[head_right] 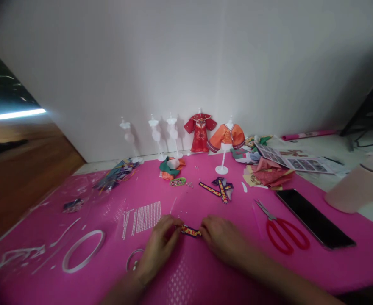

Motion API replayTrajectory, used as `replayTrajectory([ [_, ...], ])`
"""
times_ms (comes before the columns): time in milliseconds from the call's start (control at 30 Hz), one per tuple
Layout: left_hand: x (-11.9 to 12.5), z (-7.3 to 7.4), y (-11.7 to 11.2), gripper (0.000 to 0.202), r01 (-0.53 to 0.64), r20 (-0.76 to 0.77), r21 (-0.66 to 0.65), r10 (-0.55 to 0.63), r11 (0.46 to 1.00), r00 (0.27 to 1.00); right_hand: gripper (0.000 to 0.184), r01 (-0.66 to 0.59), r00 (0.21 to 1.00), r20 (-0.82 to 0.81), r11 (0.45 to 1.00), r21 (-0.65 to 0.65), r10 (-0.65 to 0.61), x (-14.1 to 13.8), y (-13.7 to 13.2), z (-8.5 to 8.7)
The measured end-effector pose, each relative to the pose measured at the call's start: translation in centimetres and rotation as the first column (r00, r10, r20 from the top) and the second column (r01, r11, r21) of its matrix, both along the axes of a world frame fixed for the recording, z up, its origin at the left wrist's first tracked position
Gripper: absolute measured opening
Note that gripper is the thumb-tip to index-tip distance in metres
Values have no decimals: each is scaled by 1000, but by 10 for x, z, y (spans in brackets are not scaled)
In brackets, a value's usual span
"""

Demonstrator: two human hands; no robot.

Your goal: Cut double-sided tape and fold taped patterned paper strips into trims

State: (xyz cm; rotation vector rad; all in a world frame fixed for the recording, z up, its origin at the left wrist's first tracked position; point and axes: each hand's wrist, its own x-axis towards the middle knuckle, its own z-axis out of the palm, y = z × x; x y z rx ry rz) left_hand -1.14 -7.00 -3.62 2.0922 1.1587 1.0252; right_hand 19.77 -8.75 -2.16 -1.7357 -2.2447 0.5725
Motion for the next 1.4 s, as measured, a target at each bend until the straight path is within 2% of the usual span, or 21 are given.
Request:
replayTrajectory([
  [200,0,3,1,14,8,-20,2,-8,1000,1000,11,-11,1000,18,1000,24,11,-8,3,-5],
  [467,1,3,-3,17,89,-49,-1,-89,996,995,13,-70,997,-20,996,48,71,0,2,-10],
  [767,-1,0,2,17,52,-91,15,-51,999,995,10,-78,997,-3,994,71,78,-8,4,-15],
  [1033,7,2,-3,22,179,-183,37,-170,983,968,15,-117,993,-26,991,58,119,-8,3,-14],
  [1233,16,0,1,13,161,-203,47,-148,986,968,10,-84,992,-90,996,35,87,-9,2,-15],
  [1400,12,0,-1,15,131,-100,13,-129,991,987,18,-98,955,-282,995,-13,91,-8,4,-7],
])
